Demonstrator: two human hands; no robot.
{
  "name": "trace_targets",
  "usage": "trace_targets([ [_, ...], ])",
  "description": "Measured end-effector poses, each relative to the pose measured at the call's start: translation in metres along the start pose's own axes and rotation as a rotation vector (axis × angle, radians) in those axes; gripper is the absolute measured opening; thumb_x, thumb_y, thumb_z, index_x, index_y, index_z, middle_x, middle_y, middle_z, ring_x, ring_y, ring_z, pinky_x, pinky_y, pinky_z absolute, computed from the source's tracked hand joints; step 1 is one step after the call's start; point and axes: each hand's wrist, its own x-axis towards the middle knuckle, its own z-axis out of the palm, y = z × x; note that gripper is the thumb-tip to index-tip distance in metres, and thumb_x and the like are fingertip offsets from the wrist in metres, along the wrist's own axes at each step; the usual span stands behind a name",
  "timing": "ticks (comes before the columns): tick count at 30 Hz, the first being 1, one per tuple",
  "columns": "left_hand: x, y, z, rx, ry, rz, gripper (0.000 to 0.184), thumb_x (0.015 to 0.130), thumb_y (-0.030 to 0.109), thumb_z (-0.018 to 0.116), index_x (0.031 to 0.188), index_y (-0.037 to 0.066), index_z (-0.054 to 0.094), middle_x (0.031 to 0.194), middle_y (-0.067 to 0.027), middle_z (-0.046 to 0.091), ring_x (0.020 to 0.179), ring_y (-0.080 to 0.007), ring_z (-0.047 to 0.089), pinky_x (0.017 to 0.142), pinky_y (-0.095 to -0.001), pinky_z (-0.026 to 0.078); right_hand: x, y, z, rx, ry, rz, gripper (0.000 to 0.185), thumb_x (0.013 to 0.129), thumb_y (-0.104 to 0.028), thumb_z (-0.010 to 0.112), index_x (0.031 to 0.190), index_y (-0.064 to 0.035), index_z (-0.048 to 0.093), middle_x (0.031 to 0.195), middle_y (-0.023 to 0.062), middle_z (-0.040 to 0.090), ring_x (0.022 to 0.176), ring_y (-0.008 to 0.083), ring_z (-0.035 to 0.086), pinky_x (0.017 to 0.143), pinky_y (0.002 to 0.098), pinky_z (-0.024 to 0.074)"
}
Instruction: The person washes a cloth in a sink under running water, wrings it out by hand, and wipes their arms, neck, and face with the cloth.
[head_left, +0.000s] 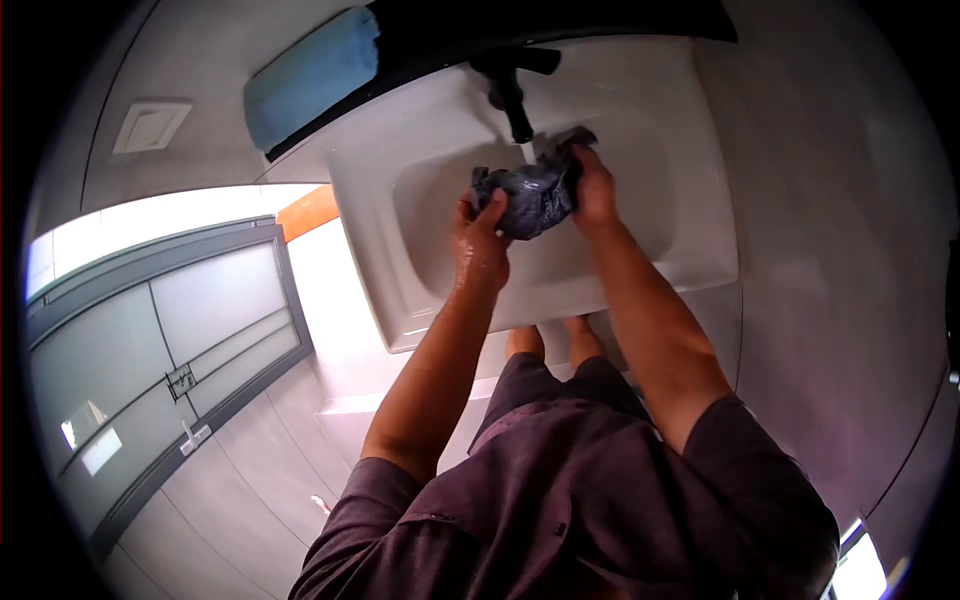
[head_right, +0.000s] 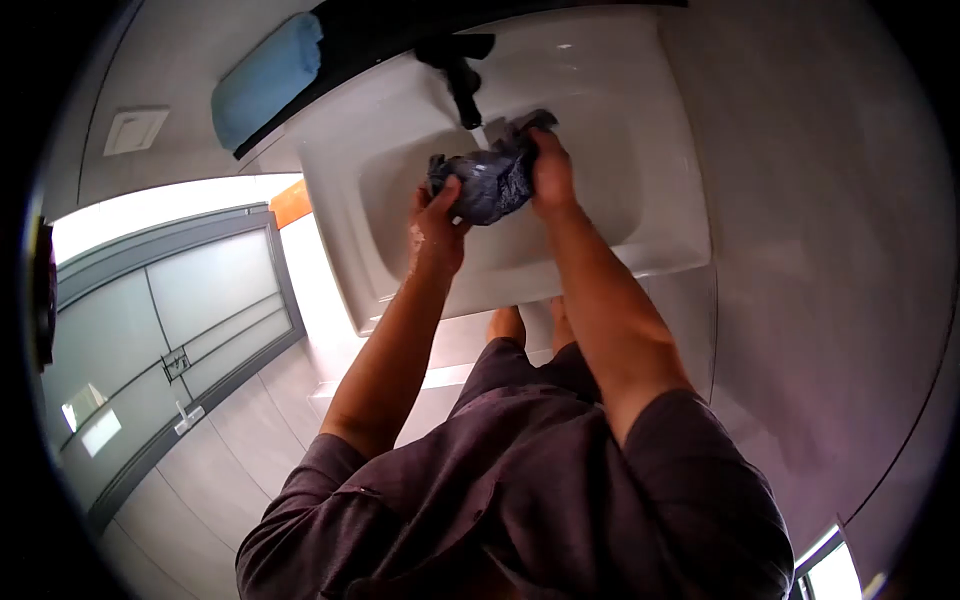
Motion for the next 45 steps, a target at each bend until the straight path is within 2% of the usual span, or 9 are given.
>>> trace_targets([
  [6,0.072,-0.045,0.000,-0.319,-0.230,-0.220,0.038,0.095,0.019,0.063,0.129,0.004,0.056,0.120,-0.0083,0.062,0.108,-0.0191,0.060,0.087,-0.0352,0.053,-0.111,-0.005,0.037,-0.365,-0.147,-0.132,0.027,0.084,-0.015,0.079,0.105,-0.0044,0.068,0.100,0.0028,0.069,0.096,0.0181,0.065,0.092,0.0316,0.0501],
  [8,0.056,-0.093,0.032,-1.131,-0.502,-0.027,0.032,0.098,0.021,0.061,0.127,0.006,0.059,0.118,-0.0086,0.061,0.095,-0.0198,0.062,0.081,-0.0363,0.053,-0.101,0.036,0.038,-1.000,-0.309,-0.775,0.027,0.081,-0.019,0.081,0.098,-0.0032,0.067,0.090,0.0072,0.067,0.088,0.0203,0.065,0.086,0.0303,0.0504],
  [13,0.038,-0.019,-0.010,-0.044,0.123,-0.256,0.030,0.102,0.017,0.047,0.127,0.005,0.059,0.118,-0.0151,0.065,0.100,-0.0274,0.070,0.081,-0.0436,0.061,-0.055,0.010,0.054,-1.119,-0.205,-0.826,0.027,0.088,-0.025,0.070,0.100,-0.0027,0.064,0.094,0.0100,0.066,0.080,0.0247,0.064,0.077,0.0358,0.0526],
  [21,-0.086,0.098,-0.076,-0.194,-0.074,0.026,0.039,0.105,0.025,0.048,0.130,-0.003,0.055,0.122,-0.0182,0.066,0.107,-0.0308,0.068,0.096,-0.0444,0.056,-0.005,0.011,0.012,0.082,-0.331,0.242,0.034,0.101,-0.023,0.042,0.098,0.0090,0.054,0.084,0.0194,0.057,0.078,0.0289,0.053,0.067,0.0365,0.0457],
  [30,-0.149,0.149,-0.139,-0.142,0.038,0.351,0.040,0.107,0.023,0.043,0.136,-0.003,0.052,0.123,-0.0157,0.064,0.109,-0.0262,0.066,0.097,-0.0409,0.054,-0.008,0.044,0.083,0.297,-0.455,0.065,0.022,0.096,-0.012,0.046,0.100,0.0063,0.058,0.101,0.0198,0.061,0.100,0.0334,0.060,0.092,0.0422,0.0491],
  [32,-0.145,0.151,-0.143,-0.197,0.038,0.346,0.039,0.108,0.024,0.044,0.135,-0.003,0.053,0.122,-0.0152,0.064,0.110,-0.0260,0.066,0.097,-0.0407,0.054,-0.007,0.068,0.123,0.244,-0.537,0.105,0.043,0.101,-0.016,0.051,0.139,0.0035,0.051,0.136,0.0196,0.058,0.126,0.0352,0.056,0.112,0.0488,0.0428],
  [36,-0.131,0.148,-0.121,-0.140,-0.006,0.331,0.044,0.108,0.031,0.045,0.138,0.000,0.051,0.127,-0.0157,0.063,0.116,-0.0286,0.064,0.102,-0.0440,0.052,-0.039,0.070,0.165,-1.146,-1.011,-0.043,0.053,0.099,-0.022,0.064,0.147,-0.0053,0.049,0.147,0.0079,0.054,0.132,0.0222,0.053,0.111,0.0430,0.0406],
  [42,-0.090,0.105,-0.041,-0.127,-0.120,0.233,0.043,0.097,0.017,0.068,0.133,-0.001,0.053,0.111,-0.0095,0.066,0.099,-0.0182,0.066,0.089,-0.0330,0.055,-0.092,0.035,0.081,-0.100,-0.507,0.723,0.074,0.100,-0.064,0.045,0.145,-0.0053,0.049,0.144,0.0125,0.056,0.133,0.0276,0.054,0.112,0.0442,0.0419],
  [45,-0.040,0.081,-0.015,-0.019,-0.064,0.269,0.052,0.091,0.016,0.076,0.132,-0.002,0.051,0.114,-0.0087,0.063,0.100,-0.0186,0.065,0.085,-0.0331,0.055,-0.070,0.006,0.044,0.022,-0.407,0.482,0.061,0.100,-0.053,0.055,0.141,-0.0084,0.054,0.139,0.0111,0.061,0.127,0.0277,0.059,0.109,0.0442,0.0446],
])
